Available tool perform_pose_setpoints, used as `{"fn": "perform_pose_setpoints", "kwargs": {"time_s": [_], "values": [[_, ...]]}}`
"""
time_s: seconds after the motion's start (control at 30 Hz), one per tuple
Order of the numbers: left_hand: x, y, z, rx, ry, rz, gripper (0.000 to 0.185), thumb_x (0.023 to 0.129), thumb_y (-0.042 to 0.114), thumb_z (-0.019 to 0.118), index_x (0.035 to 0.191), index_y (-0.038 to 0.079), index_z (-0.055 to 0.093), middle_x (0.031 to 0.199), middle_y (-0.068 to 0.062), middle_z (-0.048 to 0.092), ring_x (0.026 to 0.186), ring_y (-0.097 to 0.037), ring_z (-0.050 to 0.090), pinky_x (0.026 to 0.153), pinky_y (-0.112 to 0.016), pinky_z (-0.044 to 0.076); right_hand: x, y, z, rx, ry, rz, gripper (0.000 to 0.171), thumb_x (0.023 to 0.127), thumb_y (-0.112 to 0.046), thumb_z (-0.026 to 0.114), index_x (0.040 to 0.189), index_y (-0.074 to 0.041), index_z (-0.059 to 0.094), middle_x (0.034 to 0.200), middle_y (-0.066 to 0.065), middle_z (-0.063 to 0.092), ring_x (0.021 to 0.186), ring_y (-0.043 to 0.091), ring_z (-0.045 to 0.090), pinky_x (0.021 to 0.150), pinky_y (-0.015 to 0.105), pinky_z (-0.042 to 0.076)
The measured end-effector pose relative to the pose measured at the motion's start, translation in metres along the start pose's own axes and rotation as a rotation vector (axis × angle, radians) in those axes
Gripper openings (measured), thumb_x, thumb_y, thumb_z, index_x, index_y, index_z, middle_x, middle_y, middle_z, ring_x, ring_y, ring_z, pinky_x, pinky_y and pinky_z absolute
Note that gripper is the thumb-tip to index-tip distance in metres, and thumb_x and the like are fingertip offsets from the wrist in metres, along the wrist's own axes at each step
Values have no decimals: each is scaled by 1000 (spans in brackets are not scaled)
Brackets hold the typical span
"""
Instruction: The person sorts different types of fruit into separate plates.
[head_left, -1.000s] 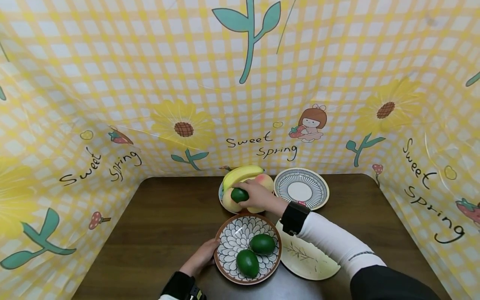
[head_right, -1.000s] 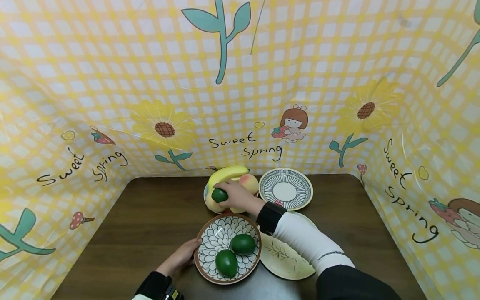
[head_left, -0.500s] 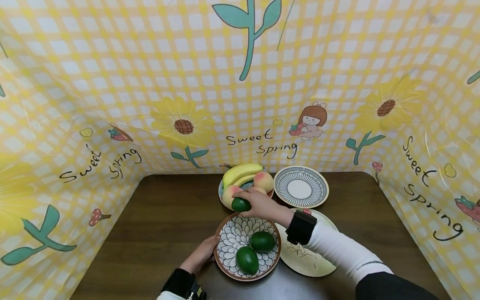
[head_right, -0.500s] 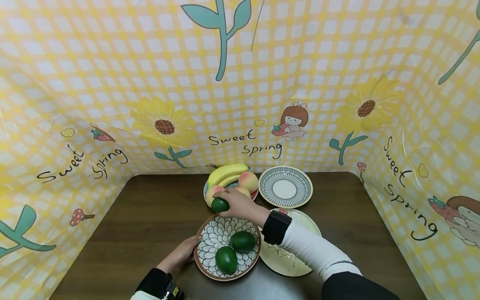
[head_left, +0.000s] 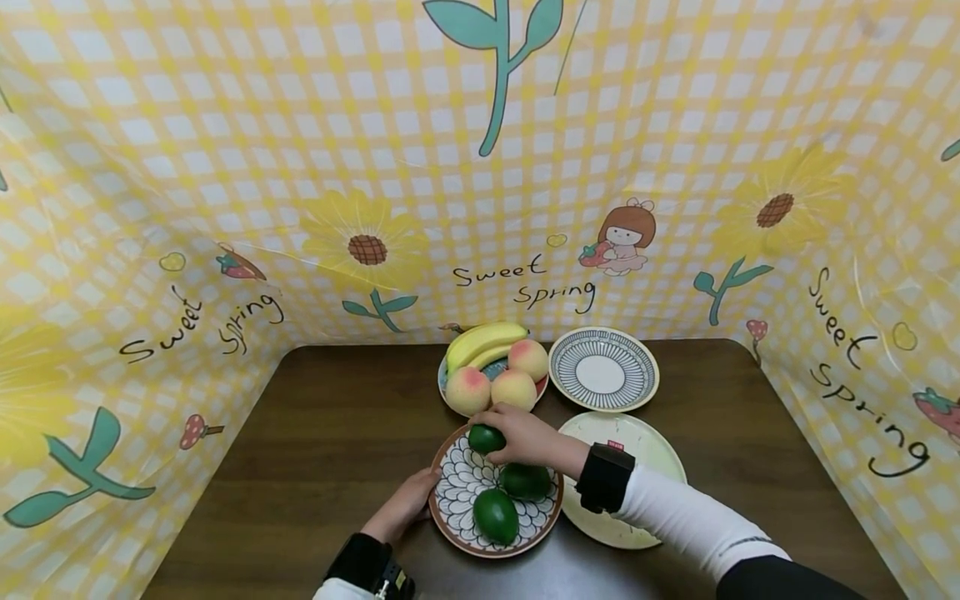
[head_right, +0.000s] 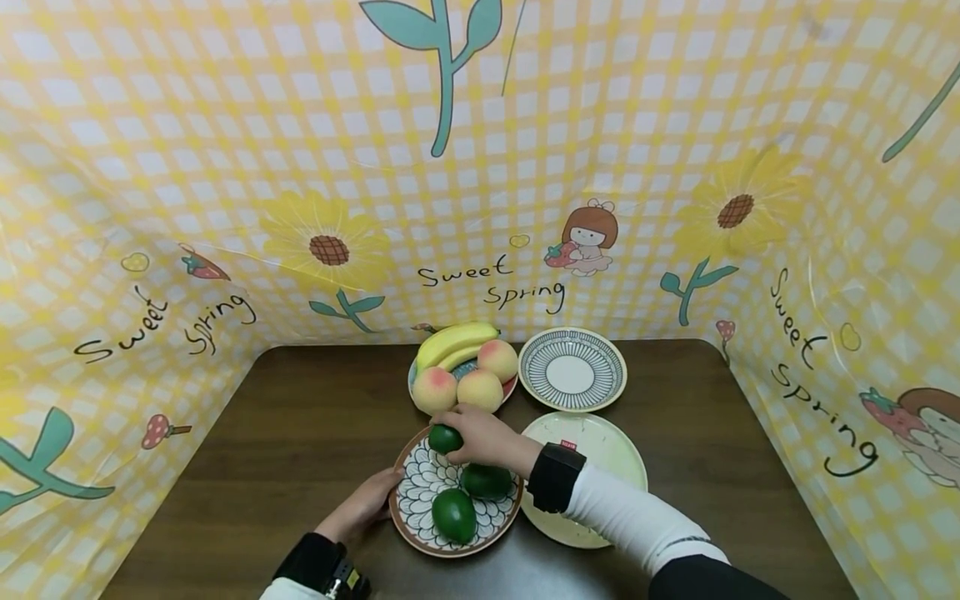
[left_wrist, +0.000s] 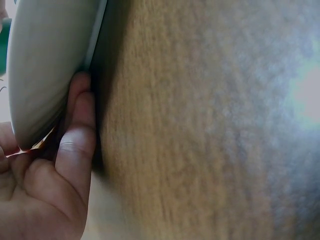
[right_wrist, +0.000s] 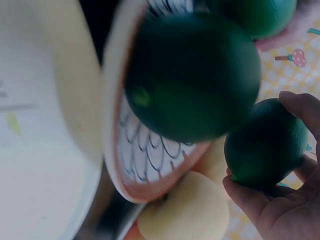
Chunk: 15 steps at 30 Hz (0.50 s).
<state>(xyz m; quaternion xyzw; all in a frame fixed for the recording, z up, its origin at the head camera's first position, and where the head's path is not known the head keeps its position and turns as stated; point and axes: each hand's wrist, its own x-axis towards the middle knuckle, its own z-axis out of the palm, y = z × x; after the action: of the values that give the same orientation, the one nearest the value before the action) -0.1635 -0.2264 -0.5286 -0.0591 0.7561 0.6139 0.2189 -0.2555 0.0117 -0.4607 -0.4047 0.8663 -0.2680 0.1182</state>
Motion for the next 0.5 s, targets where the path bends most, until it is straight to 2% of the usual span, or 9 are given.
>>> {"fn": "perform_pose_setpoints", "kwargs": {"time_s": [0.23, 0.5], "values": [[2, 0, 2, -24, 24, -4, 54, 112, 26, 32, 147, -16, 37, 103, -2, 73, 83, -3, 68, 73, -20, 55, -4, -1, 12, -67, -16, -9, 57, 87, -20, 80, 140, -13, 61, 140, 16, 61, 126, 30, 60, 105, 44, 51], [3, -2, 4, -47, 8, 7, 52, 111, 23, 31, 144, -17, 36, 97, 2, 73, 80, -1, 68, 71, -19, 56, -7, -5, 20, -83, -8, -11, 56, 85, -22, 82, 137, -14, 62, 138, 17, 60, 118, 30, 64, 98, 39, 54]]}}
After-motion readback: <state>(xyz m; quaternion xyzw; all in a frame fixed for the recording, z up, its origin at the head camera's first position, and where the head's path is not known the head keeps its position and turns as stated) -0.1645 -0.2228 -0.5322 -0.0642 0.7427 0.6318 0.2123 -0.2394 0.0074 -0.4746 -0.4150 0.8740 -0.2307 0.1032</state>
